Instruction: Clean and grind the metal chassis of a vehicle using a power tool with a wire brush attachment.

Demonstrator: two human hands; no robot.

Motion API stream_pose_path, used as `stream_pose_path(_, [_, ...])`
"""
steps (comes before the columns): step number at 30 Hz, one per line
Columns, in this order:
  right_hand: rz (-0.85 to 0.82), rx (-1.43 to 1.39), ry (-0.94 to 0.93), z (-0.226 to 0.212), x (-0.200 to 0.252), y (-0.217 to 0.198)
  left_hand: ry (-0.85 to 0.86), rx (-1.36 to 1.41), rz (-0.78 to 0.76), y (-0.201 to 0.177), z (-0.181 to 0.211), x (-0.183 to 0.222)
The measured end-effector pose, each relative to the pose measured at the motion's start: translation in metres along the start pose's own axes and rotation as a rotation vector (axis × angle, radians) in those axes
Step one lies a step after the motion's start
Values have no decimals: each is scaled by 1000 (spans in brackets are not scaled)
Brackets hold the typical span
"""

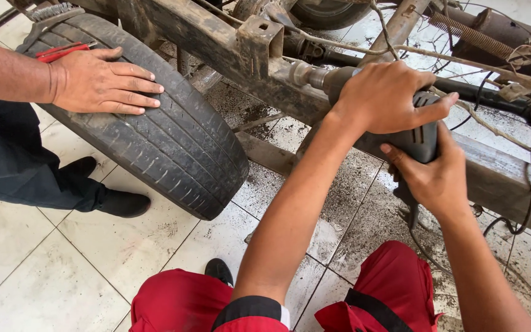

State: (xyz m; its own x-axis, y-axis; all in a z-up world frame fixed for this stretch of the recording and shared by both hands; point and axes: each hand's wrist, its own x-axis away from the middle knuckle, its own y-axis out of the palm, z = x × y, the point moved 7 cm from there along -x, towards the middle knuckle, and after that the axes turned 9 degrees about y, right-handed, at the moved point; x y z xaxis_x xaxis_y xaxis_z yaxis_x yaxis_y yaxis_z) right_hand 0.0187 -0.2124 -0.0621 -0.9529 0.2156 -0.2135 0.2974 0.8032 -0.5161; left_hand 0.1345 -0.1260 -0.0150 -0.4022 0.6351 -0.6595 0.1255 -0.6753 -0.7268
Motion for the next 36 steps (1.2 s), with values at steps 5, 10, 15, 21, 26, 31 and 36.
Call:
stream_pose_path(5, [-25,-55,13,-8,0,17,-38,-10,-104,-11,-10,9])
stream_pose_path(10, [-39,-111,-16,-11,4,20,-7,-2,-92,-7,-10,8])
stream_pose_path(15, [27,-119,4,3,14,5,44,25,-62,1,13,3])
stream_pose_path(21, [43,-134,4,10,25,-7,62,77,-83,10,31,5])
stream_pose_path(26, [63,-111,11,14,32,-6,89,-7,58,13,41,16])
stream_pose_path(31, [90,-96,49,18,41,-10,129,-25,203,11,55,19])
stream_pose_path(36, [91,-147,38,26,51,-17,73,19,61,25,65,13])
